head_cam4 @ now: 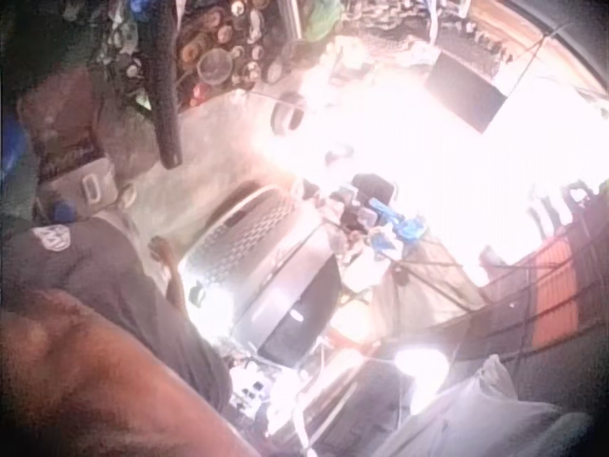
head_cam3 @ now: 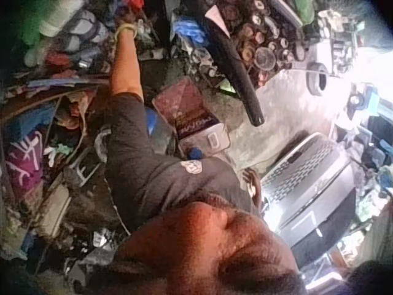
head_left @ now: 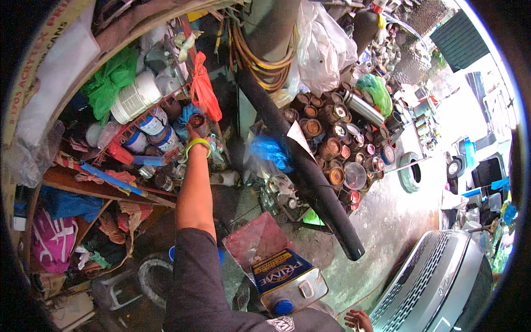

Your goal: The person selects a small paint can from a cluttered table, opens it, and uses a metal spatula to stir the red paint inside. They repeatedly dip the spatula into the can and scrape the sides to mix the contents, then place the can back on the table.

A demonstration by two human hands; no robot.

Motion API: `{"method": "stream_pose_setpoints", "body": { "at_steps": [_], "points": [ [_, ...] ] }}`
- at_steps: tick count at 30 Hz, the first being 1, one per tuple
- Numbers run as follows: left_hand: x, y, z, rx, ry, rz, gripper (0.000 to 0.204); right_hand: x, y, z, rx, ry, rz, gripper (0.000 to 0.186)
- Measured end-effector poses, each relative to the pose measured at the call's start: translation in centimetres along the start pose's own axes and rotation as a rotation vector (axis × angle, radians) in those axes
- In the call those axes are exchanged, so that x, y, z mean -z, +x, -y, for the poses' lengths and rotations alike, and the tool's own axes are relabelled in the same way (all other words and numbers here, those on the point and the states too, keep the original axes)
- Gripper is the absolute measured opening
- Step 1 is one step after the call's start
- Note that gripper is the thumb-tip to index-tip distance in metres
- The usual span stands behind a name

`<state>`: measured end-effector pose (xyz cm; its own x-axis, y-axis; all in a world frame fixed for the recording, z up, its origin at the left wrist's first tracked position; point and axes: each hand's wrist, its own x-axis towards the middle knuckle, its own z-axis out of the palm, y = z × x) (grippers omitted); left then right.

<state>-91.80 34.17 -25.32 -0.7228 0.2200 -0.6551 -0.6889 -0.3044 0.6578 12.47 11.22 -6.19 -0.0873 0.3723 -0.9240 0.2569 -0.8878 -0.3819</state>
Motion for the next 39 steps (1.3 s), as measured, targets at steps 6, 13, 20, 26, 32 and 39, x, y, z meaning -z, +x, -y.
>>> {"method": "stream_pose_setpoints", "body": {
  "at_steps": [6,13,20,26,32,39],
  "points": [
    [-0.9,0.0,1.9,-0.041,-0.298,-0.057,0.069,-7.0,-0.9,5.8,0.049,0.016,-0.127,0.039],
    [2.4,0.9,1.1,0.067,-0.273,-0.082,0.061,-9.2,0.0,10.8,0.083,-0.078,-0.091,0.039],
    [5.5,-1.2,1.2,-0.459,0.630,-0.164,0.057,-5.9,4.2,10.1,0.090,-0.157,0.038,0.040],
    [3.9,-17.8,3.3,-0.207,0.820,0.432,0.062,-1.8,5.8,7.9,0.018,-0.239,-0.059,0.035],
    [-11.6,-51.6,-2.0,-0.936,1.550,1.586,0.062,4.9,9.0,7.5,0.075,-0.282,0.024,0.042],
    [-31.4,-95.2,19.1,-1.213,1.746,2.468,0.053,15.3,11.4,7.5,0.279,-0.153,0.047,0.044]
  ]
}}
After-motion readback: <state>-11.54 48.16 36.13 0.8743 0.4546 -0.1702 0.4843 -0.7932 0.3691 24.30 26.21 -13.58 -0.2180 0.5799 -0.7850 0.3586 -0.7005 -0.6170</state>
